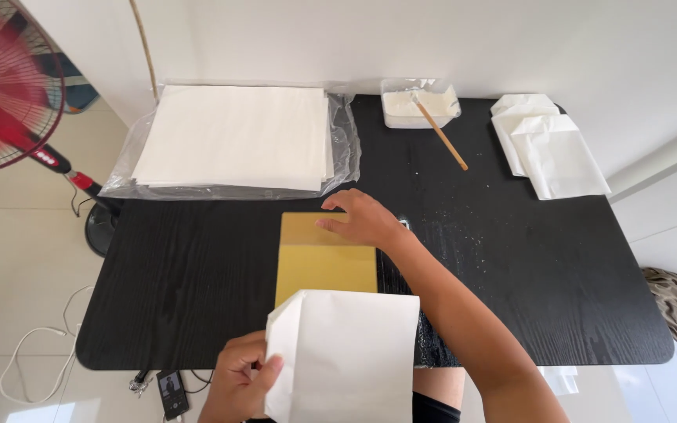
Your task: The person applies glue to the edges of a folded white paper structure using a brush, then folds the flaps to seal the shape. They place the finished item on a stack and prepare a new sheet of paper.
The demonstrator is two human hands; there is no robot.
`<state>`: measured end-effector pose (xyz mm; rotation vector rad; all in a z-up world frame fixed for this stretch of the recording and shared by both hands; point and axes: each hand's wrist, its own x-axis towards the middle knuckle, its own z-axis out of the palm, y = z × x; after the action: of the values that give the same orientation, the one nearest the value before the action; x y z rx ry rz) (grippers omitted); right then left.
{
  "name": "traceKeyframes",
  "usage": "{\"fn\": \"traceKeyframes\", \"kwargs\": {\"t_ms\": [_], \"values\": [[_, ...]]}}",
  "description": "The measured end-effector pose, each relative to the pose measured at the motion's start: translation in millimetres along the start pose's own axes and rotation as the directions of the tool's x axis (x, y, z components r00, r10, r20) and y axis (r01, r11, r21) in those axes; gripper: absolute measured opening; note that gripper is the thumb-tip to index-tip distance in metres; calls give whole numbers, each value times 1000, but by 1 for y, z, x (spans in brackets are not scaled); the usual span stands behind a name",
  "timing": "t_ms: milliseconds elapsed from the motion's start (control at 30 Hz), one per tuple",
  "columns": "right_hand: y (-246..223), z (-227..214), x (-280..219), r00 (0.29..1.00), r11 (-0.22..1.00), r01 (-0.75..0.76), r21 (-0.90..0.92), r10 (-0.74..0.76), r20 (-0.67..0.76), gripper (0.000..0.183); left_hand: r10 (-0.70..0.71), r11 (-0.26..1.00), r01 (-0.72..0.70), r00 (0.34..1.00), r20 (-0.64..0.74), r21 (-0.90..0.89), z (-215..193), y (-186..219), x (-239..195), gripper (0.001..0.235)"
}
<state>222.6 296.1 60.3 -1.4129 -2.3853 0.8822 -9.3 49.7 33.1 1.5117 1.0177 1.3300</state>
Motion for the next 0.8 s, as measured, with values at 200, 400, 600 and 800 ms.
{"fn": "traceKeyframes", "kwargs": {"t_ms": [200, 400, 600, 800], "values": [[18, -50, -91, 986, 864, -18, 502, -68, 153, 61, -29, 994, 17, 994, 108, 106, 20, 5, 32, 46], [41, -78, -207, 923, 839, -326, 436, 183, 339, 33, -223, 975, 212, 924, 311, 70, 68, 9, 61, 46], [151, -121, -266, 866, 733, -369, 571, 494, -74, 26, -7, 995, -34, 901, 434, 88, 100, -14, 79, 44], [238, -205, -234, 584, 704, -364, 609, 682, -440, 45, -244, 878, 42, 896, 370, 476, 38, -196, 30, 33]]}}
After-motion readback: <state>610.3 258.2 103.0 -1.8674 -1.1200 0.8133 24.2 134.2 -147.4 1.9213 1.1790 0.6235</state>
